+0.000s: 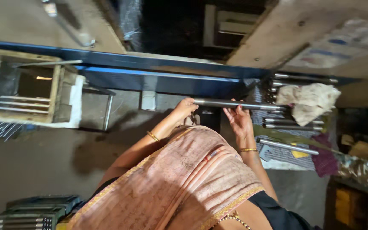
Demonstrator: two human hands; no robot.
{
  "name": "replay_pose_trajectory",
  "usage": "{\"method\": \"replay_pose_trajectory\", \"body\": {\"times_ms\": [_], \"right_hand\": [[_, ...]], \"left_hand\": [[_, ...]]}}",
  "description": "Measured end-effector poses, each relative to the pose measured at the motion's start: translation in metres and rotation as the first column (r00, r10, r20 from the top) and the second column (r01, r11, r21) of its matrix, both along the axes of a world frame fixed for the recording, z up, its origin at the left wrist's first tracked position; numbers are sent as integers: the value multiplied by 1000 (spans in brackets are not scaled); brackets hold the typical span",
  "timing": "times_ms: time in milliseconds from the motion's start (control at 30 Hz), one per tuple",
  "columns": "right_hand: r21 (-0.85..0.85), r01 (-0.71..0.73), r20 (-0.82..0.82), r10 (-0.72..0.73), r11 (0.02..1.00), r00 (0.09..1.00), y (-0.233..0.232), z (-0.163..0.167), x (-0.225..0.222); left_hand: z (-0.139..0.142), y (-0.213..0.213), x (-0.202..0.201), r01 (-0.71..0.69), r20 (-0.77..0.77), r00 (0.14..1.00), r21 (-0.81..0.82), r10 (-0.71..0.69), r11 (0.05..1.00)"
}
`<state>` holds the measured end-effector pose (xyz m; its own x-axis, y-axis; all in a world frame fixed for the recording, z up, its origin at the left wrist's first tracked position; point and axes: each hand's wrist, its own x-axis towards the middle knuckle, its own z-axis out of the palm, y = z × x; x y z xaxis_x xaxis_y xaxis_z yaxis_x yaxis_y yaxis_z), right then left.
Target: The person removes cylindrical metal rods from a machine, wipes each rod with a cloth, and places them on a nearby rack. The person then picks up another rod, wipes it, and inspects it by holding it up to the light.
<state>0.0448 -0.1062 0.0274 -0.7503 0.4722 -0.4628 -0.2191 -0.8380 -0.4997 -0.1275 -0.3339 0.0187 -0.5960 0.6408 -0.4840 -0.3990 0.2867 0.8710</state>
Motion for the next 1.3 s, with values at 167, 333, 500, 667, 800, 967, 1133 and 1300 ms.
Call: {"method": "replay_pose_trajectory", "body": {"times_ms": [167, 333, 500, 667, 800, 967, 1133, 1300], "right_hand": [[-4, 53, -96, -53, 999, 994, -73, 5, -57], [109, 125, -147, -109, 986, 983, -117, 49, -138], [318, 161, -198, -101, 934, 975, -124, 117, -231], [435, 182, -348, -21, 882, 937, -98, 154, -345], [485, 260, -461, -9, 835, 888, -61, 172, -447], [514, 307, -532, 16, 801, 847, -6, 169, -568], [477, 325, -590, 24, 817, 807, 36, 149, -668], [414, 292, -599, 17, 862, 800, 49, 145, -736]], "left_hand": [[51, -105, -53, -42, -173, 984, 26, 46, 999], [118, -166, -125, -42, -516, 849, 150, 115, 988], [202, -187, -210, -103, -825, 506, 234, 253, 967], [259, -183, -326, -276, -929, -197, 359, 313, 892], [290, -164, -411, -393, -888, -413, 372, 200, 841], [293, -126, -486, -522, -856, -516, 339, 26, 782], [282, -105, -512, -574, -863, -506, 340, 4, 745], [293, -91, -531, -562, -865, -502, 342, 18, 753]]}}
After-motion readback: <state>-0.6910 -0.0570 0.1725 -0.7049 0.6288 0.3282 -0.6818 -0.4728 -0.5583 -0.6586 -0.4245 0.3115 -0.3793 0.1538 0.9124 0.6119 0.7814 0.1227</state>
